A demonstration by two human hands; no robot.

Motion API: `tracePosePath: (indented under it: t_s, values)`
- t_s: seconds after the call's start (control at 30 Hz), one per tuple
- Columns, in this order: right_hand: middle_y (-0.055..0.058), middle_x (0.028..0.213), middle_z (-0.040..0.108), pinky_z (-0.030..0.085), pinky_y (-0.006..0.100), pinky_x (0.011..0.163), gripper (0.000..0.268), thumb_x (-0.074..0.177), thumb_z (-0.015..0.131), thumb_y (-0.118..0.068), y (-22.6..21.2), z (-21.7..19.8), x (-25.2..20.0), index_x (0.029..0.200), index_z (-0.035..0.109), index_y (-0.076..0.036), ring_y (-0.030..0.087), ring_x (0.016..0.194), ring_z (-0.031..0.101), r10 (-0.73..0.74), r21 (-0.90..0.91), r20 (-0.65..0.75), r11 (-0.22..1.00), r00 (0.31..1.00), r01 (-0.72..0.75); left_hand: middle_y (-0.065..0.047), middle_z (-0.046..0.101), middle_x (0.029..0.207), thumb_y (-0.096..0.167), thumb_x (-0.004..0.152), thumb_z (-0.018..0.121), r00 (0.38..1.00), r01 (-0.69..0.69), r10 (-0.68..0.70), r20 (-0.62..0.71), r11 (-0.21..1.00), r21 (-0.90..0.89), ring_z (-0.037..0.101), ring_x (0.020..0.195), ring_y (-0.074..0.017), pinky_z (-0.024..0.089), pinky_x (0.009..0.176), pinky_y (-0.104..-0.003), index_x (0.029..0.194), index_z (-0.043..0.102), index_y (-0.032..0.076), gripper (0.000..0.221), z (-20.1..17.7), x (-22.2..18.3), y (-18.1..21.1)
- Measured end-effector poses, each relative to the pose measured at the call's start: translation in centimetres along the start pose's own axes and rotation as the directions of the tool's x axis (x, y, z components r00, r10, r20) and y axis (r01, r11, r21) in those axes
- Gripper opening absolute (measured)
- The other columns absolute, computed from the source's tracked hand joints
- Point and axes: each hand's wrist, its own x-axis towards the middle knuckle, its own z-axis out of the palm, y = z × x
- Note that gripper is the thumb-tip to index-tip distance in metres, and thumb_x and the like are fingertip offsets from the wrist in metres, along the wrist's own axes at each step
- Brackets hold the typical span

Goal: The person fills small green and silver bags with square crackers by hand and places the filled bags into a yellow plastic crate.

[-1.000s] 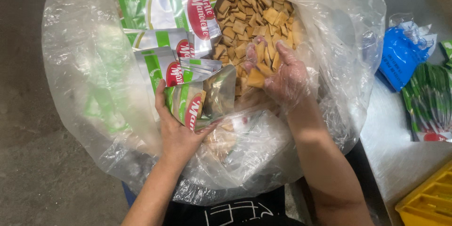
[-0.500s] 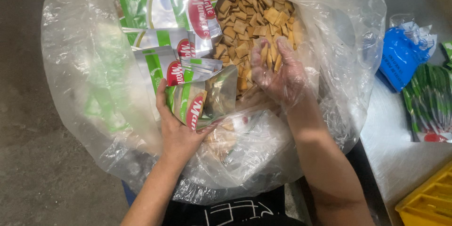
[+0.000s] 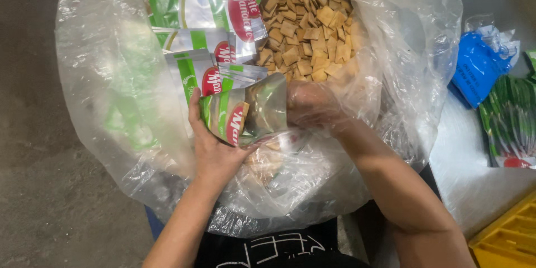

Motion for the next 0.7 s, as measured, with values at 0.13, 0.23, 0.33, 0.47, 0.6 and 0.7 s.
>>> tracePosePath:
  t_s: [0.13, 0.23, 0.33, 0.47, 0.6, 0.7]
  values:
    - [0.008, 0.098, 0.078, 0.06, 0.032, 0.067, 0.028, 0.088, 0.074, -0.034, -0.1, -0.2, -0.2, 0.107, 0.074, -0.013, 0.02, 0.079, 0.071, 0.369, 0.56, 0.262, 0.695, 0.892, -0.452, -0.024, 0.046, 0.151, 0.038, 0.06, 0.102, 0.988, 0.152, -0.15, 0.038, 0.985, -0.086, 0.056, 0.136, -0.0362, 0.05, 0.112, -0.043, 0.16, 0.01, -0.001, 0.141, 0.0, -0.2, -0.3]
    - [0.011, 0.11, 0.073, 0.062, 0.03, 0.081, 0.031, 0.096, 0.071, -0.032, 2.8, -2.0, -1.0, 0.116, 0.071, -0.009, 0.019, 0.092, 0.071, 0.022, 0.613, -0.174, 0.785, 0.984, 0.091, -0.028, 0.037, 0.157, 0.029, 0.058, 0.1, 0.995, 0.104, -0.104, 0.008, 0.994, -0.04, 0.048, 0.143, -0.0392, 0.043, 0.118, -0.047, 0.16, 0.011, -0.001, 0.139, 0.2, -0.2, -0.4]
    - [0.017, 0.11, 0.074, 0.061, 0.03, 0.08, 0.033, 0.093, 0.074, -0.028, 3.2, -4.4, -1.7, 0.114, 0.064, -0.006, 0.022, 0.093, 0.072, 0.225, 0.95, -0.026, 0.307, 0.974, -0.046, -0.03, 0.038, 0.155, 0.028, 0.058, 0.1, 0.992, 0.126, -0.126, 0.007, 0.991, 0.039, 0.045, 0.142, -0.0406, 0.041, 0.118, -0.047, 0.159, 0.012, -0.001, 0.137, 0.3, -0.1, -0.1]
    - [0.016, 0.115, 0.072, 0.064, 0.031, 0.088, 0.03, 0.094, 0.075, -0.02, 0.0, -8.8, -4.5, 0.118, 0.065, -0.005, 0.022, 0.104, 0.072, -0.025, 0.768, -0.279, 0.594, 0.96, 0.239, -0.032, 0.037, 0.15, 0.033, 0.062, 0.102, 0.996, 0.092, -0.093, 0.015, 0.994, 0.059, 0.045, 0.139, -0.043, 0.041, 0.116, -0.048, 0.157, 0.011, -0.004, 0.137, 0.5, 0.4, 0.4]
    - [0.013, 0.118, 0.071, 0.069, 0.031, 0.088, 0.027, 0.096, 0.076, -0.018, -3.5, -9.9, -4.0, 0.117, 0.065, -0.005, 0.02, 0.106, 0.074, -0.226, 0.639, -0.449, 0.594, 0.864, 0.488, -0.03, 0.04, 0.149, 0.031, 0.064, 0.101, 0.997, 0.08, -0.08, -0.005, 0.996, 0.027, 0.048, 0.138, -0.0417, 0.043, 0.115, -0.047, 0.158, 0.012, -0.004, 0.134, 0.3, 0.5, 0.8]
    - [0.009, 0.112, 0.069, 0.068, 0.03, 0.081, 0.025, 0.099, 0.078, -0.019, -5.3, -8.9, -3.2, 0.115, 0.064, -0.006, 0.016, 0.096, 0.073, -0.125, 0.7, -0.541, 0.481, 0.832, 0.528, -0.03, 0.041, 0.149, 0.03, 0.062, 0.101, 0.997, 0.072, -0.072, -0.013, 0.997, 0.01, 0.049, 0.137, -0.0406, 0.043, 0.115, -0.047, 0.158, 0.013, -0.004, 0.134, 0.3, 0.6, 0.9]
